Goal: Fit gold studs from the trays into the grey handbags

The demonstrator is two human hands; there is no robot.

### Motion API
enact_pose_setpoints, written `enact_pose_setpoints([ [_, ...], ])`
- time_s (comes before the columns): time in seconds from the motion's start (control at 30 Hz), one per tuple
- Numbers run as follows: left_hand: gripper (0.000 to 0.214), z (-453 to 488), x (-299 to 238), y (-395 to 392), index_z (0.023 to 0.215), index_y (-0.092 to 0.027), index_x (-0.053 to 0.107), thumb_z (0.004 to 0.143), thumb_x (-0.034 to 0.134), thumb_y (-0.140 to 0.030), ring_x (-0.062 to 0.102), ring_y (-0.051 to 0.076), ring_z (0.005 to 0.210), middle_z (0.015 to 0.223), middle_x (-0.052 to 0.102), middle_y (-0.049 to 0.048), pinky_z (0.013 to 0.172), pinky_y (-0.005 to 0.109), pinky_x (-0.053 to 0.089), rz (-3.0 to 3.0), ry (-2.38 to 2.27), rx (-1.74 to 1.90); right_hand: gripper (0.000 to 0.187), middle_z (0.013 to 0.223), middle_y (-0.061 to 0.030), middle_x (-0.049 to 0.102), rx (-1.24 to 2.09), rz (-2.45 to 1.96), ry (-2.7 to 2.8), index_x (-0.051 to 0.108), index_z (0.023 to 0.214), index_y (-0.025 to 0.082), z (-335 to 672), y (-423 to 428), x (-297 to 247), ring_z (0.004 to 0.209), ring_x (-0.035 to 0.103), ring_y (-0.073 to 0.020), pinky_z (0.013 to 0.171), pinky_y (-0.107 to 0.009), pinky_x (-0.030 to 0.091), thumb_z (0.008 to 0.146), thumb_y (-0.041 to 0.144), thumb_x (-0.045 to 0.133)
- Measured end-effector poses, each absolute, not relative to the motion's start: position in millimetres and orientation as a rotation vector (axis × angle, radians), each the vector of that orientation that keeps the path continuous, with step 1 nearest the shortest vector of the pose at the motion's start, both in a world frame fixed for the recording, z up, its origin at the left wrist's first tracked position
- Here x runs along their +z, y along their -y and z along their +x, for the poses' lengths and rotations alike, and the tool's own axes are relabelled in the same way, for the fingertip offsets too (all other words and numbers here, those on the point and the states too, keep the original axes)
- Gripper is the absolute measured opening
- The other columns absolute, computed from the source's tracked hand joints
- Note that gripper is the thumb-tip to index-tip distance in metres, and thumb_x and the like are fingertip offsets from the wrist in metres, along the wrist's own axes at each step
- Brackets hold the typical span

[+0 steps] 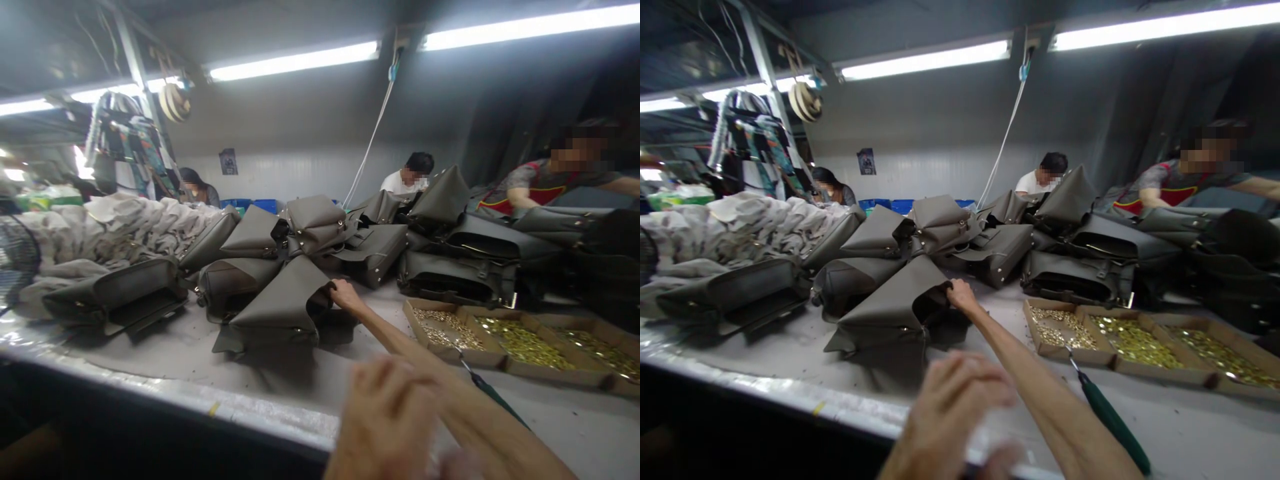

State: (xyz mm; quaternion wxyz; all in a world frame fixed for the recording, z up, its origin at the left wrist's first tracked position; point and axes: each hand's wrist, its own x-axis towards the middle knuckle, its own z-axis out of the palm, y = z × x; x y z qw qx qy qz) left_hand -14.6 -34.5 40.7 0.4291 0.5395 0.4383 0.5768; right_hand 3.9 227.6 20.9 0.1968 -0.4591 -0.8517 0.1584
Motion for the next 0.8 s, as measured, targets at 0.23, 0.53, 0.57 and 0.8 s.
enact_pose_setpoints([
  [0.23, 0.041, -129.3, 24.4, 3.4, 0.123, -0.016, 0.051, 0.087, 0.05, -0.034, 0.039, 0.029, 0.126, 0.131, 0.049, 0.0143, 0.107, 0.053, 0.031, 1.979, -2.202, 1.84, 0.025, 0.105, -0.0067, 0.061, 0.095, -1.482, 2.294, 0.059, 0.107, 0.015, -0.4, -210.2, 57.8, 0.091, 0.061, -0.0184, 0.08, -0.038, 0.051, 0.094, 0.034, 0.053],
  [0.53, 0.053, -134.4, -10.4, -13.3, 0.136, -0.018, 0.038, 0.092, 0.034, -0.047, 0.034, 0.026, 0.133, 0.142, 0.04, 0.0116, 0.111, 0.049, 0.028, 1.529, -2.019, 1.784, 0.026, 0.091, -0.011, 0.064, -0.584, -1.126, 2.407, 0.062, 0.1, 0.013, 18.2, -150.0, 187.6, 0.083, 0.06, -0.0226, 0.068, -0.032, 0.041, 0.095, 0.014, 0.037],
  [0.57, 0.055, -129.0, -10.1, -16.9, 0.137, -0.02, 0.036, 0.092, 0.032, -0.05, 0.035, 0.027, 0.132, 0.142, 0.04, 0.0113, 0.108, 0.049, 0.032, 1.433, -1.927, 1.784, 0.026, 0.091, -0.012, 0.065, -0.65, -1.054, 2.438, 0.062, 0.099, 0.012, 19.6, -143.1, 202.3, 0.082, 0.059, -0.0232, 0.066, -0.031, 0.039, 0.094, 0.012, 0.036],
  [0.8, 0.068, -65.8, -30.7, -36.0, 0.129, -0.019, 0.041, 0.081, 0.043, -0.068, 0.056, 0.029, 0.109, 0.125, 0.053, 0.0159, 0.073, 0.035, 0.054, 0.96, -1.093, 1.659, 0.017, 0.087, -0.0078, 0.065, -0.946, -0.335, 2.908, 0.066, 0.086, 0.013, -0.6, -107.9, 216.1, 0.076, 0.054, -0.0185, 0.06, -0.029, 0.028, 0.089, 0.011, 0.049],
])
